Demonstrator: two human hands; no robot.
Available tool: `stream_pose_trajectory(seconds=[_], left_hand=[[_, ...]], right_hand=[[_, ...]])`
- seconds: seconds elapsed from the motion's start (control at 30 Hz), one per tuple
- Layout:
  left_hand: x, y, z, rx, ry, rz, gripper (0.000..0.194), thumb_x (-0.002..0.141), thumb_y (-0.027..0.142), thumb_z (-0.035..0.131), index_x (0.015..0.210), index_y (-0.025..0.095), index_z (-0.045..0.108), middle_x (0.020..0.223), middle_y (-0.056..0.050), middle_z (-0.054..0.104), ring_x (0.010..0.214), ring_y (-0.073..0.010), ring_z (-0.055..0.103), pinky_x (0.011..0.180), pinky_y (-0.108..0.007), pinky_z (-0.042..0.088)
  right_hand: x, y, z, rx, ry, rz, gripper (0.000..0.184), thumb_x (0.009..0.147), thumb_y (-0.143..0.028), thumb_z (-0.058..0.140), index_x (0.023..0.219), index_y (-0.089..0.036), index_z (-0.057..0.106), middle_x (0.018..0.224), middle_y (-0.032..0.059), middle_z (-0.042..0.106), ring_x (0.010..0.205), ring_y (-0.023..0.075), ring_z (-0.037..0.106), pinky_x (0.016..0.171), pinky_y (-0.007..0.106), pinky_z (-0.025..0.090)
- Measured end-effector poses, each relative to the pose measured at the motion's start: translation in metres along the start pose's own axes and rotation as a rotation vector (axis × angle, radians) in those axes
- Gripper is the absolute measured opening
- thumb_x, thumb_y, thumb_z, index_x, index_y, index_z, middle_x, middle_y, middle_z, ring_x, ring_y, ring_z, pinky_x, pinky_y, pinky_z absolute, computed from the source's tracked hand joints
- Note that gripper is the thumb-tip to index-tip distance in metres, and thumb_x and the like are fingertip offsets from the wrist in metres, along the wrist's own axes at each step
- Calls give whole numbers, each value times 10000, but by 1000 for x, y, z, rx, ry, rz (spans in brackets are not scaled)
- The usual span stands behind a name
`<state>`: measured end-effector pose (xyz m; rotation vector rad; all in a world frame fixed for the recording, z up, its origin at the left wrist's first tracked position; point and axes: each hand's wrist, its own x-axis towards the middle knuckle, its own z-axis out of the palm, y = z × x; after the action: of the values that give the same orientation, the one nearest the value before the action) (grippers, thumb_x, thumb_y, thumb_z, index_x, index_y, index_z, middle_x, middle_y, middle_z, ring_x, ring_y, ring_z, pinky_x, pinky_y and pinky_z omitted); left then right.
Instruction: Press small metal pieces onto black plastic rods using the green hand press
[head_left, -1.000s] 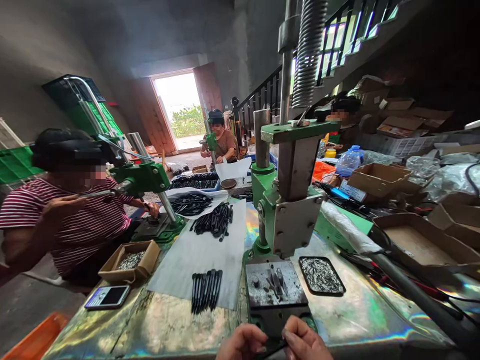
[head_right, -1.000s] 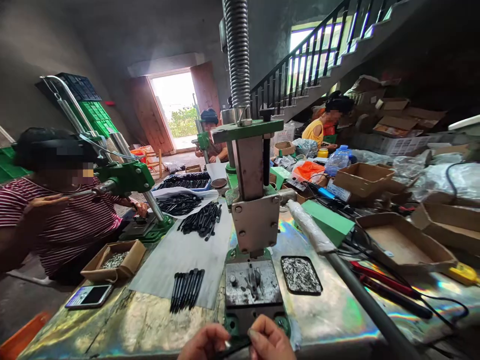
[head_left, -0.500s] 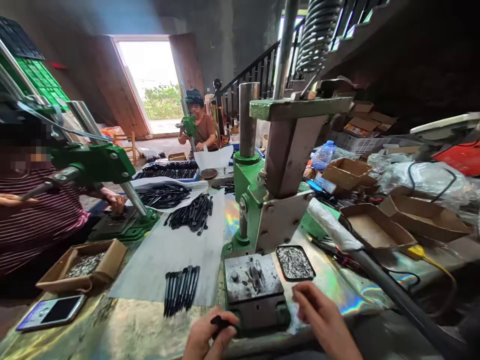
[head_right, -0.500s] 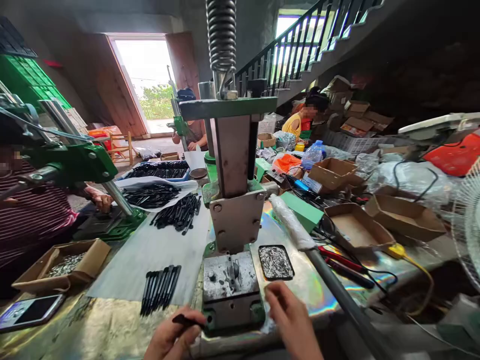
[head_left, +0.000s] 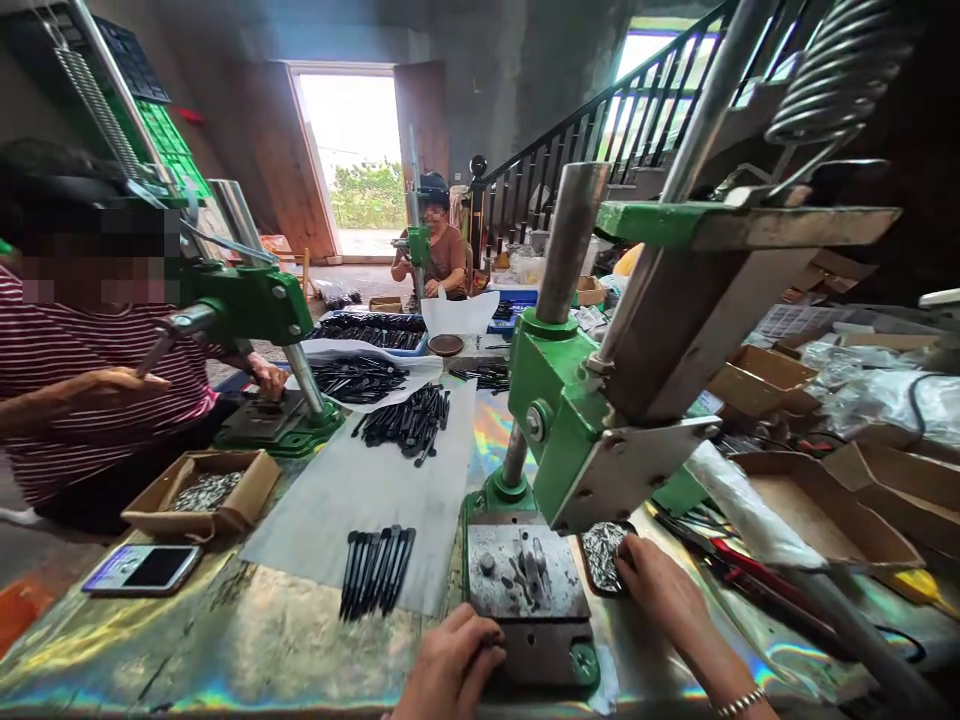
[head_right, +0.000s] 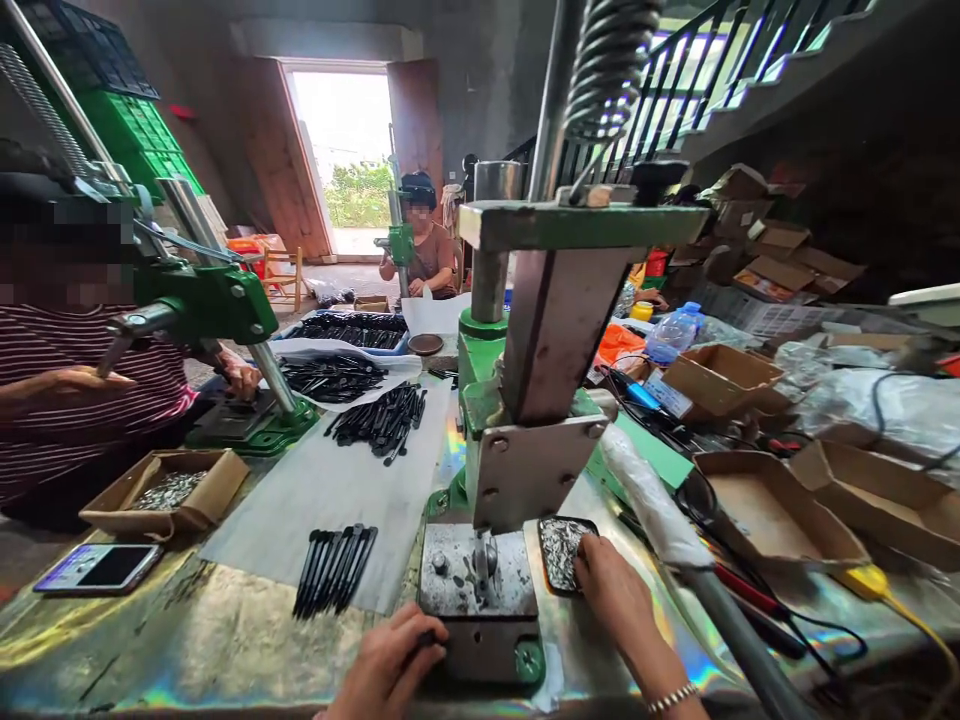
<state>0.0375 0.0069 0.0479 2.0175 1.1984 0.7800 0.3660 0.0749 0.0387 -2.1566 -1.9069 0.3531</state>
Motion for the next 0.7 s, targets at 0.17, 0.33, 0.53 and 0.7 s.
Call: stream_pose_trajectory(seconds=[0.17,0.33,0.53,0.7], left_hand=[[-2,-7,5,60,-3,22,121,906,228,541,930,221,659,837,-42,654,739,-150,631,655,-220,432],[-5,-11,7,42,9,39,108,892,202,551,920,219,654,845,-39,645,768,-149,632,675,-211,436],[-7,-9,7,11,27,12,123,876,186,553,929,205,663,858,-47,641,767,-154,627,682,-220,432],[-9,0,-1,-78,21,-23,172,912,244,524,949,189,683,836,-58,636,754,-160,609,688,-239,433]], right_hand=[[6,-1,0,84,-6,13,151,808,-250,459,659,-238,485,668,59,620,654,259,592,586,325,297],[6,-2,-9,319,67,30,266,749,-459,448,643,-242,560,637,69,629,636,278,578,621,356,338],[1,-7,-21,785,132,169,344,626,-560,650,675,-220,642,553,4,581,533,197,506,545,312,384],[-16,-17,-28,1284,69,290,500,528,-584,828,746,-208,582,640,-19,612,482,101,451,422,210,379]])
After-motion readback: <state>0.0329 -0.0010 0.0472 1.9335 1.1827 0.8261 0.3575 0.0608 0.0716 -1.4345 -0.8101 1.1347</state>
